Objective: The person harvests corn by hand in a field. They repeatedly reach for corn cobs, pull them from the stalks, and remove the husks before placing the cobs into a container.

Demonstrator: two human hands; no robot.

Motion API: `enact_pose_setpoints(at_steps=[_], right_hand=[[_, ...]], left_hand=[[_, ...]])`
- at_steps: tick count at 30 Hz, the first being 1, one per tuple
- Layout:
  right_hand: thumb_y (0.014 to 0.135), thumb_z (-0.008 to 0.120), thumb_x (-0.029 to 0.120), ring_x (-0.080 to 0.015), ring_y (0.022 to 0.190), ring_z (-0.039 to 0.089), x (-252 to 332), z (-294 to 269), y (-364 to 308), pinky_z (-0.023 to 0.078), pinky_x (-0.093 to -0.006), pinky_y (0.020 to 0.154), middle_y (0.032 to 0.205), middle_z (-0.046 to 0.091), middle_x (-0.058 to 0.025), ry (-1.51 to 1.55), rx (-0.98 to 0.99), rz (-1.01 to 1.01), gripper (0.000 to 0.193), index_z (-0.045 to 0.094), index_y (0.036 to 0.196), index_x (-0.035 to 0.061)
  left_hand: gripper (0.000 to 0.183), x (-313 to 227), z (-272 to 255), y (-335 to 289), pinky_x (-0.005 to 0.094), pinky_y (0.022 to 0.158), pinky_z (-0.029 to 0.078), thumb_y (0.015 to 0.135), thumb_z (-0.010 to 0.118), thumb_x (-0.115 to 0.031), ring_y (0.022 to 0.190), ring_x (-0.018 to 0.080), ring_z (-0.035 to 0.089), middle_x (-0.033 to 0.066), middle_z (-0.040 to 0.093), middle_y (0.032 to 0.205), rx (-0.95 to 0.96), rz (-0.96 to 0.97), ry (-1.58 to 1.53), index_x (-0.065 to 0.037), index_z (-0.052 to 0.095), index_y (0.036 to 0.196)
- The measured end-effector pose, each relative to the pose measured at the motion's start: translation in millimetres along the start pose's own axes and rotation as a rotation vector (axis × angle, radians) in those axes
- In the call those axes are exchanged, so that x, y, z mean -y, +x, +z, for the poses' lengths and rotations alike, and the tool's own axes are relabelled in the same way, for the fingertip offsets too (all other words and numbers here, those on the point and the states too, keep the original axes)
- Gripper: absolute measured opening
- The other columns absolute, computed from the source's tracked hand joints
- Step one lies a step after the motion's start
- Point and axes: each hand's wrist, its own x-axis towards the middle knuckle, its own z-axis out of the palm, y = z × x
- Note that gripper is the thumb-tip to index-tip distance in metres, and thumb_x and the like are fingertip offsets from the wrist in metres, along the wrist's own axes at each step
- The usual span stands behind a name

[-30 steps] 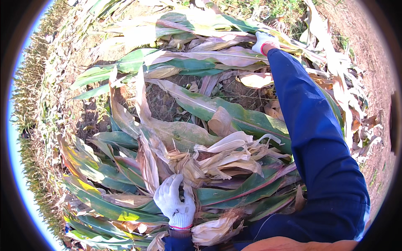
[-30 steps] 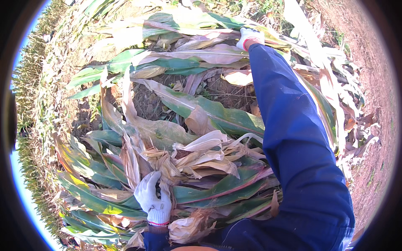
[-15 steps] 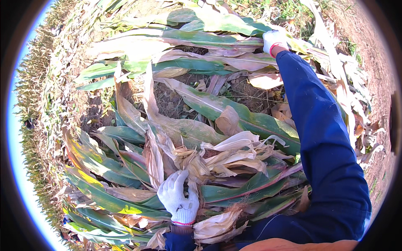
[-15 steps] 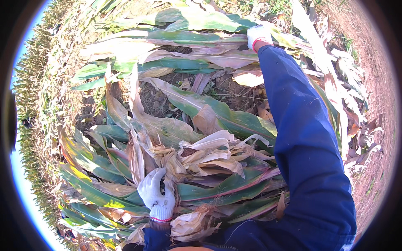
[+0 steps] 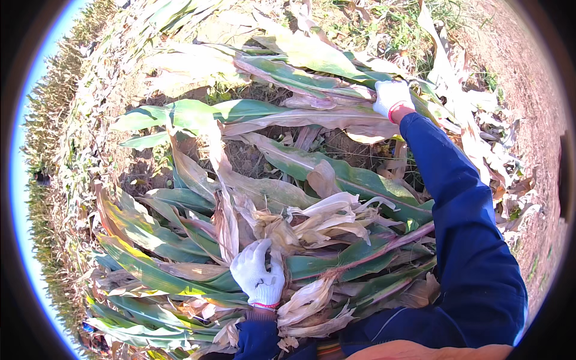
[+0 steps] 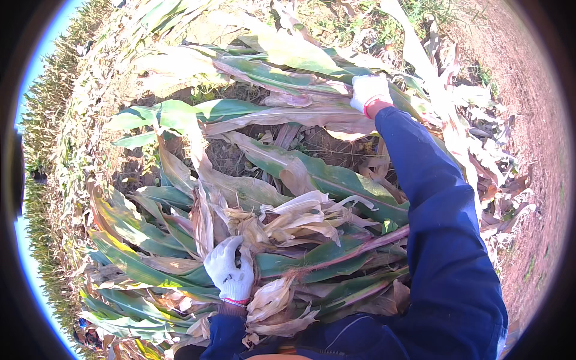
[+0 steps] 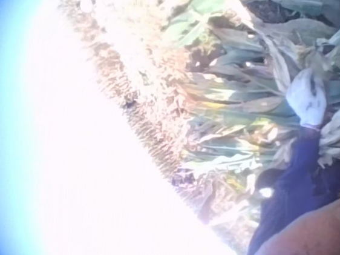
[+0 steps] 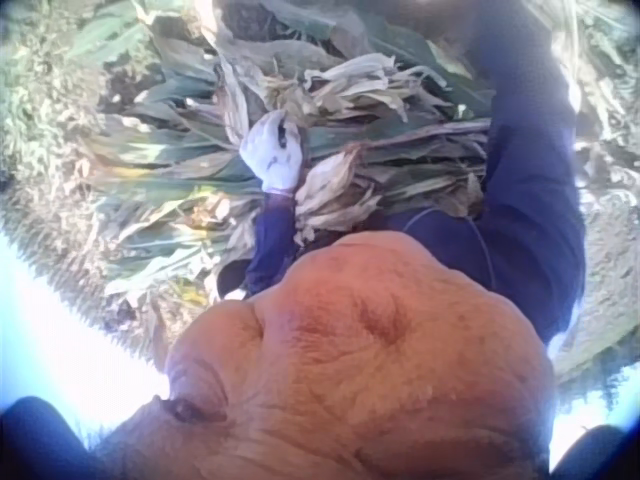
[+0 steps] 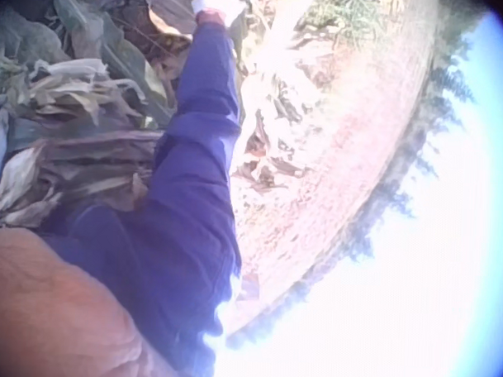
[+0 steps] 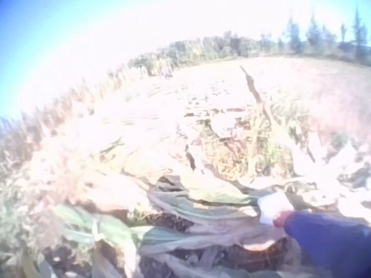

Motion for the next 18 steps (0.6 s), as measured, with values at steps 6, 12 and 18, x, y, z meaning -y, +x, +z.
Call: enact_pose_setpoints(at_steps=[6, 12, 18], right_hand=[[0.082, 0.071, 0.041, -0.0350, 0.092, 0.072, -6, -83, -46, 0.054, -0.0456, 0.084, 0.095, 0.075, -0.0174, 0.129, 0.030, 0.002, 0.039, 0.074, 0.099, 0.0068], [0.080, 0.079, 0.046, -0.0273, 0.081, 0.068, -9, -174, -83, 0.053, -0.0372, 0.076, 0.090, 0.073, -0.0133, 0.699, 0.064, -0.124, 0.048, 0.071, 0.106, 0.0061], [0.092, 0.069, 0.054, -0.0175, 0.067, 0.062, 21, -263, -145, 0.048, -0.0347, 0.066, 0.073, 0.061, -0.0095, 0.656, -0.225, -0.323, 0.050, 0.065, 0.090, 0.0047]], left_hand=[[0.024, -5, -4, -7, 0.0444, 0.079, 0.052, 0.076, 0.067, -0.010, 0.087, 0.0320, 0.069, 0.0104, 0.073, 0.094, -0.069, 0.011, 0.021, -0.012, 0.070, 0.100], [0.020, 5, 1, -16, 0.0431, 0.080, 0.052, 0.080, 0.068, -0.021, 0.089, 0.0283, 0.070, 0.0058, 0.074, 0.096, -0.068, -0.009, 0.054, -0.017, 0.072, 0.099], [0.017, -3, -8, -25, 0.0429, 0.083, 0.054, 0.084, 0.069, -0.021, 0.089, 0.0291, 0.072, 0.0076, 0.076, 0.099, -0.150, 0.022, 0.007, -0.016, 0.073, 0.099]])
